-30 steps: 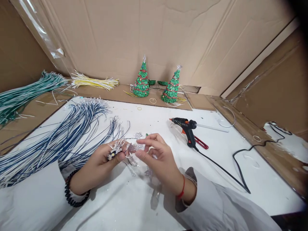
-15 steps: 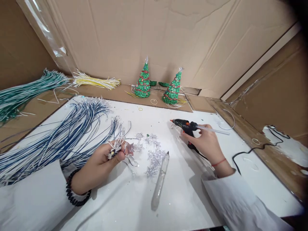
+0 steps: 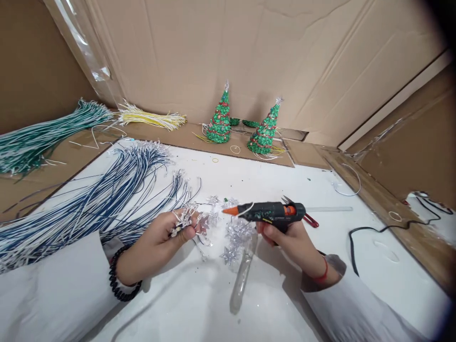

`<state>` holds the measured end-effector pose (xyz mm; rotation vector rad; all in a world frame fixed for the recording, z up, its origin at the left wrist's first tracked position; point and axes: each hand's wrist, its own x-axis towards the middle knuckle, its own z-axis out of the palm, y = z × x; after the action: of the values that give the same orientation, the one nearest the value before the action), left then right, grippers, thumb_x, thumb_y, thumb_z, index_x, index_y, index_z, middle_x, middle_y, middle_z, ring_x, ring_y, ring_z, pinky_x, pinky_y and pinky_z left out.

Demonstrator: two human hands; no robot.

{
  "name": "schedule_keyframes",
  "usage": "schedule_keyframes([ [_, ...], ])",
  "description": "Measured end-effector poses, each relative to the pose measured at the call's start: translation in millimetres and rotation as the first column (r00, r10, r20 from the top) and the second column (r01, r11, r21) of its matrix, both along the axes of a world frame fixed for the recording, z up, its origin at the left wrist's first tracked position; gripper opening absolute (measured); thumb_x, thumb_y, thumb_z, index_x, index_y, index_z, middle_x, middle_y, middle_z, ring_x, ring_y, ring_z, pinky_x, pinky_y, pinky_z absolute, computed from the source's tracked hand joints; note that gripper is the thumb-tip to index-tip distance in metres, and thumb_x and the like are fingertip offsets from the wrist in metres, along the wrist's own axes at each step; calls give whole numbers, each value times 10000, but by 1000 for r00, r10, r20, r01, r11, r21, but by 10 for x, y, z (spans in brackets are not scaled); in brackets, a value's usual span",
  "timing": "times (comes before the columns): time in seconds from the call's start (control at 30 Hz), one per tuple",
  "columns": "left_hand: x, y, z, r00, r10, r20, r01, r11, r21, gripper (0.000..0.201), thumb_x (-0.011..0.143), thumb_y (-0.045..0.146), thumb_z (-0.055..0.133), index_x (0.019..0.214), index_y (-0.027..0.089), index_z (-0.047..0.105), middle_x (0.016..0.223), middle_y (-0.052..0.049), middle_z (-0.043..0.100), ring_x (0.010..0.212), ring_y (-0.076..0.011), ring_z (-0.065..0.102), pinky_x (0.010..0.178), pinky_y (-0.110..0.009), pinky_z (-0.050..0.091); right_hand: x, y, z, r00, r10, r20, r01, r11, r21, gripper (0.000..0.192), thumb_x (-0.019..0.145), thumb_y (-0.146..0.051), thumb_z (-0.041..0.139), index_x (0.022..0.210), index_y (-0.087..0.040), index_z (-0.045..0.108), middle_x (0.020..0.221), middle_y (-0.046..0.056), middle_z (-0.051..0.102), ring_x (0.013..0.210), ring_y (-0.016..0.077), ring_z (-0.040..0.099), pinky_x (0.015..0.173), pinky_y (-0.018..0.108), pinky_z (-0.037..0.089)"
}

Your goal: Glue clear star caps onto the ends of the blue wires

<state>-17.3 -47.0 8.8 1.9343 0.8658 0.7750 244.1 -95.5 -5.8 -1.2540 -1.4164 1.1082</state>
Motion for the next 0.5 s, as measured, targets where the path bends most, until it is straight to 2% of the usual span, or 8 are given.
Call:
schedule_keyframes([
  [0.07, -1, 5, -6, 1000, -9, 7, 9, 1000, 5, 277, 873, 398, 456, 742, 167, 537, 730, -17, 578, 722, -161, 554, 679, -247, 439, -41, -8, -42, 1000, 2, -16, -2, 1000, 8, 263, 711, -405, 679, 680, -167, 573, 568, -11, 514, 441, 79, 391, 402, 220, 335],
  [0.27, 6, 9, -7, 999, -46, -7, 47, 998, 29, 243, 880, 342, 455, 725, 174, 538, 723, -4, 563, 705, -147, 549, 663, -226, 422, -89, -3, -47, 999, -12, 37, 11, 999, 32, 212, 686, -358, 708, 637, -187, 593, 513, -25, 469, 524, 127, 472, 504, 260, 430],
  [0.4, 0, 16, -24, 997, -71, -38, 72, 997, 40, 193, 881, 287, 449, 754, 176, 543, 734, 0, 561, 711, -143, 548, 675, -222, 416, -90, -6, -30, 997, 3, 78, -7, 998, 57, 159, 705, -339, 694, 747, -191, 652, 561, -13, 523, 567, 143, 507, 557, 273, 460],
  [0.5, -15, 22, -52, 993, -89, -72, 94, 992, 81, 158, 878, 245, 447, 780, 170, 546, 752, 0, 559, 719, -137, 543, 674, -217, 405, -84, -13, -38, 992, 22, 121, -27, 999, 44, 198, 729, -344, 673, 844, -184, 677, 615, 1, 573, 585, 147, 524, 572, 270, 469],
])
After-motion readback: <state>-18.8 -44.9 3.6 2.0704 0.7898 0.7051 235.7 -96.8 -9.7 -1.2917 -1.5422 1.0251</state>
